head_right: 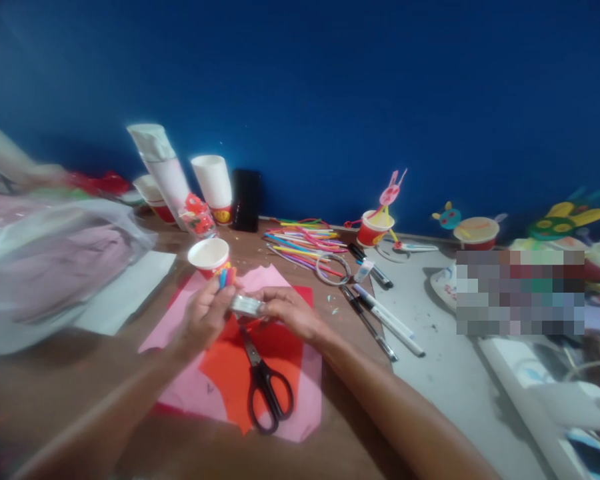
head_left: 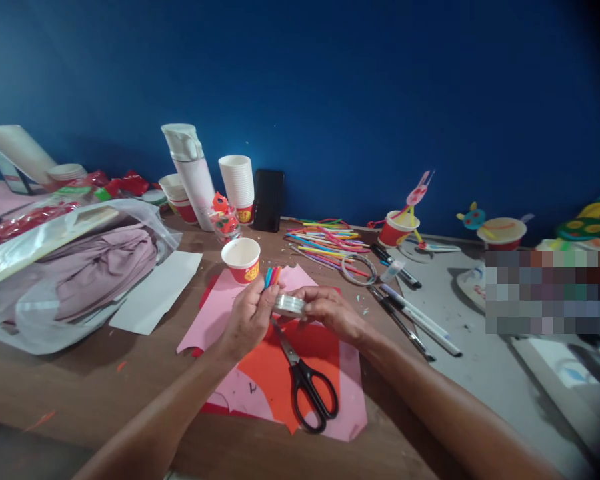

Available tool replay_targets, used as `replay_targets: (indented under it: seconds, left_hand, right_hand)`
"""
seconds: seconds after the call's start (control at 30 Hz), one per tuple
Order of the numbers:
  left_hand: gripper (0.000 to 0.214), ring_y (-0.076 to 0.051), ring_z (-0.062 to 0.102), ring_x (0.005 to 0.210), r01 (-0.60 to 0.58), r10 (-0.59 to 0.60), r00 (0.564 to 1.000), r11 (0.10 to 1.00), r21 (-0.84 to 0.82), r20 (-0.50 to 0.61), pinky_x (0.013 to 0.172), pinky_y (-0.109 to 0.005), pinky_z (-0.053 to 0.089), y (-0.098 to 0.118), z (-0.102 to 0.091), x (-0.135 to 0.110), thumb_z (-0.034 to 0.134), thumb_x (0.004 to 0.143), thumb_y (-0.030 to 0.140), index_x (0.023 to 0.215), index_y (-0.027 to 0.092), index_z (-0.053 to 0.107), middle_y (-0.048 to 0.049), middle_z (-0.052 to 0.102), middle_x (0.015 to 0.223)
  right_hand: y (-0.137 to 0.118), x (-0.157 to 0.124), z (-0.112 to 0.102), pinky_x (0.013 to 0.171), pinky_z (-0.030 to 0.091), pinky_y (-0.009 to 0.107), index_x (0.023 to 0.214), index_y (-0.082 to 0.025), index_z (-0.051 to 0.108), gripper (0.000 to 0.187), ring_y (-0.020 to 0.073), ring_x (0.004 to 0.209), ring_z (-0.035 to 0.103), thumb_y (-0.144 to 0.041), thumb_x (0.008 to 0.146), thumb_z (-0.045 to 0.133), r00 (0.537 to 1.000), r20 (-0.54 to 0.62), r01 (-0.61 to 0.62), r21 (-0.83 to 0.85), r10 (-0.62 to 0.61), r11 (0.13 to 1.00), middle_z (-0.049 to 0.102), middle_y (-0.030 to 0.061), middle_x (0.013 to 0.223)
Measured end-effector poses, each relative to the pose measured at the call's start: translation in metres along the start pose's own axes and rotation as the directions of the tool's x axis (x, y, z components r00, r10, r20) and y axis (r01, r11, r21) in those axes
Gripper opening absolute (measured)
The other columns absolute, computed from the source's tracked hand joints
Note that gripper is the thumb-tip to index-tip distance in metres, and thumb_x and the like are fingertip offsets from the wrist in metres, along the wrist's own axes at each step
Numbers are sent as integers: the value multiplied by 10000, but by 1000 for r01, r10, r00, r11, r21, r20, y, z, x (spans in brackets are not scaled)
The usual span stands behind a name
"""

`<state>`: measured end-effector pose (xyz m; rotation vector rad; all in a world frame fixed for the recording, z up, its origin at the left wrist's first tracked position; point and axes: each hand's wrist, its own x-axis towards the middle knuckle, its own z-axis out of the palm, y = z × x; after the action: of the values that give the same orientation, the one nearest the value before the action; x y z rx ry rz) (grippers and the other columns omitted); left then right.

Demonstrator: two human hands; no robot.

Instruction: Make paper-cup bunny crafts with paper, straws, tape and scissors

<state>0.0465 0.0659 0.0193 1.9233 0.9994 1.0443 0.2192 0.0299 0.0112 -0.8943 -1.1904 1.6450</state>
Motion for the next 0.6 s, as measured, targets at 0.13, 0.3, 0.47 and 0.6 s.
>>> replay_targets:
  seconds: [0.13, 0.3, 0.47, 0.6]
  left_hand:
    - [269, -122, 576, 670, 46, -45, 999, 998, -33, 15, 607, -210, 444, -2, 1, -1, 404, 881, 351, 926, 152, 579, -25, 621, 762]
    - [283, -130, 563, 663, 49, -50, 999, 999, 20, 23, 611, -224, 437, 0, 0, 0, 401, 877, 351, 948, 143, 579, -31, 621, 743]
    - [273, -129, 551, 640, 55, -55, 998, 998, 38, 19, 593, -227, 437, 1, 0, 0, 398, 874, 349, 927, 149, 577, -27, 613, 722]
    - [258, -117, 527, 604, 58, -59, 998, 998, 26, 31, 573, -217, 432, 1, 0, 0, 400, 871, 337, 902, 147, 572, -14, 583, 683]
  right_hand:
    - [1, 1, 0, 624, 494, 289, 812, -119, 629, 194, 175, 685, 636, -171, 667, 512, 999, -38, -22, 42, 24, 999, 641, 55, 747]
    - [4, 1, -2, 612, 493, 258, 784, -131, 630, 163, 144, 671, 605, -174, 674, 518, 999, -39, -10, -3, 10, 1000, 632, 40, 749]
    - [11, 2, -5, 601, 488, 253, 802, -144, 633, 144, 140, 660, 602, -229, 716, 556, 999, -36, 10, 6, -9, 1000, 639, 35, 753]
    - [14, 3, -5, 602, 477, 251, 788, -143, 633, 135, 136, 646, 595, -252, 731, 575, 999, -39, 16, 3, -16, 1000, 635, 32, 712]
